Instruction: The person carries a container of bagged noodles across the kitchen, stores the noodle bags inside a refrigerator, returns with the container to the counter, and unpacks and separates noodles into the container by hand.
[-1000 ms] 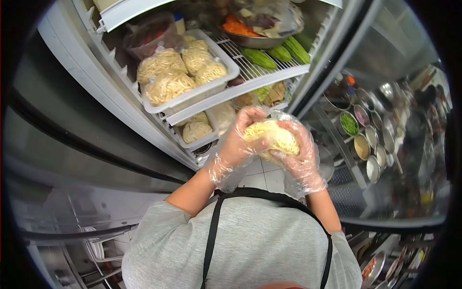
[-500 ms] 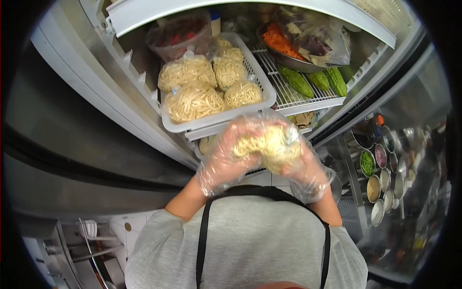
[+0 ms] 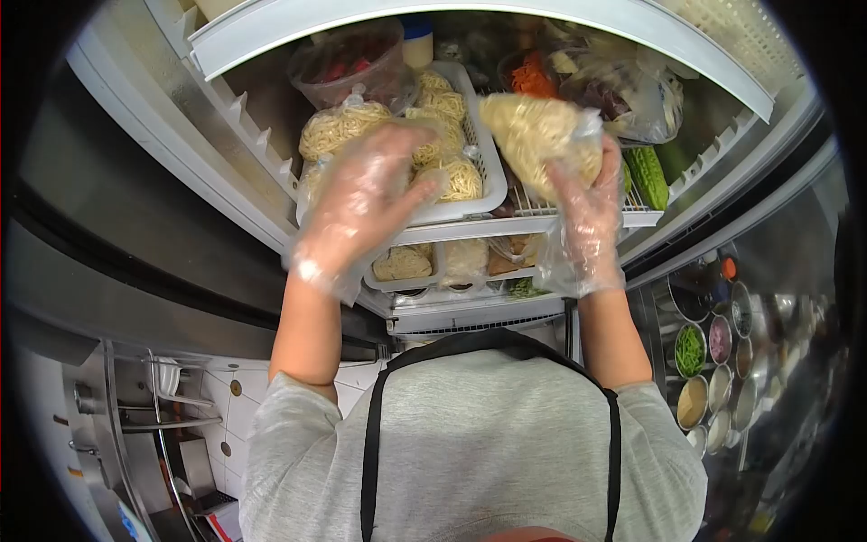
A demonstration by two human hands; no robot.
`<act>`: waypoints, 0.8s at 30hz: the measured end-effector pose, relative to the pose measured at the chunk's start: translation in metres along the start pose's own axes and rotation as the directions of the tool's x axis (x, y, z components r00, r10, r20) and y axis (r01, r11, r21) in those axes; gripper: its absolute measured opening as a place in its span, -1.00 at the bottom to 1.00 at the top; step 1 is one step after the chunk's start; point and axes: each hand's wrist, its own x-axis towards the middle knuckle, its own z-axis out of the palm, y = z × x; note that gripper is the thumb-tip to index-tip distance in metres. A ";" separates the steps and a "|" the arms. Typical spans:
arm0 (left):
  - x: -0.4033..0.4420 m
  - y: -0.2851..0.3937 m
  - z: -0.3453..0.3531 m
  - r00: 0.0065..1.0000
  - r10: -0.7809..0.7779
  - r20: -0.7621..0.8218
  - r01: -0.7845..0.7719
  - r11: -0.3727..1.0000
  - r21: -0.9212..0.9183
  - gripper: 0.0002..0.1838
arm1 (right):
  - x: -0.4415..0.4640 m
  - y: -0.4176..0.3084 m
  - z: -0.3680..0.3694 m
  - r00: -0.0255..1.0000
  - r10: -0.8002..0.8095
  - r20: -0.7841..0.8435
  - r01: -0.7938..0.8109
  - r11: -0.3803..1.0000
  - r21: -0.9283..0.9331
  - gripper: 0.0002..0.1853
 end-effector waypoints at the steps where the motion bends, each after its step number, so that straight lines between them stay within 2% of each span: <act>1: 0.005 -0.006 0.005 0.985 0.061 0.161 -0.083 0.988 0.131 -0.55 | 0.005 0.000 0.006 0.999 -0.002 -0.038 0.003 0.999 0.045 -0.43; 2: 0.010 -0.009 0.013 0.963 0.071 0.261 -0.138 0.959 0.248 -0.57 | 0.008 0.001 0.011 0.999 0.000 -0.032 0.002 0.999 0.049 -0.43; 3: 0.014 -0.014 0.021 0.964 0.066 0.258 -0.134 0.958 0.254 -0.57 | 0.012 0.001 0.016 0.998 0.065 -0.024 -0.062 0.990 0.129 -0.42; 5: 0.023 -0.023 0.031 0.890 -0.011 0.456 -0.116 0.962 0.248 -0.57 | 0.020 0.008 0.026 0.991 0.130 -0.007 -0.125 0.969 0.212 -0.40; 6: 0.028 -0.020 0.032 0.889 -0.015 0.457 -0.114 0.961 0.254 -0.57 | 0.022 0.019 0.030 0.992 0.116 0.040 -0.121 0.973 0.196 -0.40; 7: 0.035 -0.015 0.030 0.831 -0.105 0.546 -0.089 0.944 0.318 -0.54 | 0.026 0.035 0.031 0.991 0.102 0.088 -0.116 0.977 0.179 -0.39; 8: 0.039 -0.012 0.028 0.758 -0.200 0.621 -0.069 0.922 0.382 -0.51 | 0.037 0.073 0.022 0.993 0.007 0.119 -0.003 1.000 -0.028 -0.41; 9: 0.040 -0.011 0.024 0.759 -0.205 0.618 -0.065 0.921 0.385 -0.51 | 0.035 0.066 0.025 0.992 0.008 0.124 -0.005 1.000 -0.026 -0.41; 11: 0.042 -0.015 0.015 0.765 -0.103 0.636 -0.038 0.978 0.205 -0.47 | 0.033 0.047 0.033 0.976 0.207 0.063 -0.216 0.919 0.329 -0.47; 12: 0.045 -0.022 0.014 0.765 -0.107 0.635 -0.035 0.978 0.206 -0.47 | 0.034 0.049 0.032 0.974 0.225 0.027 -0.219 0.908 0.358 -0.49; 14: 0.059 -0.041 0.014 0.871 -0.229 0.435 0.195 0.973 0.121 -0.45 | 0.035 0.053 0.028 0.966 0.256 0.016 -0.242 0.885 0.397 -0.49; 15: 0.066 -0.036 0.013 0.869 -0.227 0.439 0.193 0.974 0.122 -0.45 | 0.036 0.055 0.026 0.958 0.288 0.002 -0.260 0.862 0.436 -0.49; 17: 0.082 -0.020 0.010 0.782 -0.365 0.506 0.068 0.856 0.512 -0.45 | 0.035 0.057 0.021 0.957 0.289 0.023 -0.270 0.860 0.434 -0.50; 18: 0.086 -0.023 0.018 0.709 -0.350 0.613 -0.071 0.828 0.556 -0.43 | 0.035 0.057 0.019 0.957 0.285 0.051 -0.279 0.859 0.430 -0.51; 19: 0.089 -0.024 0.025 0.708 -0.346 0.616 -0.077 0.829 0.555 -0.43 | 0.036 0.057 0.018 0.958 0.283 0.046 -0.274 0.859 0.432 -0.51; 21: 0.093 -0.023 0.037 0.662 -0.405 0.631 -0.176 0.734 0.656 -0.47 | 0.035 0.056 0.017 0.957 0.285 0.061 -0.281 0.850 0.446 -0.54; 24: 0.094 -0.037 0.046 0.687 -0.338 0.643 -0.237 0.733 0.638 -0.45 | 0.035 0.058 0.014 0.953 0.292 0.076 -0.295 0.848 0.439 -0.54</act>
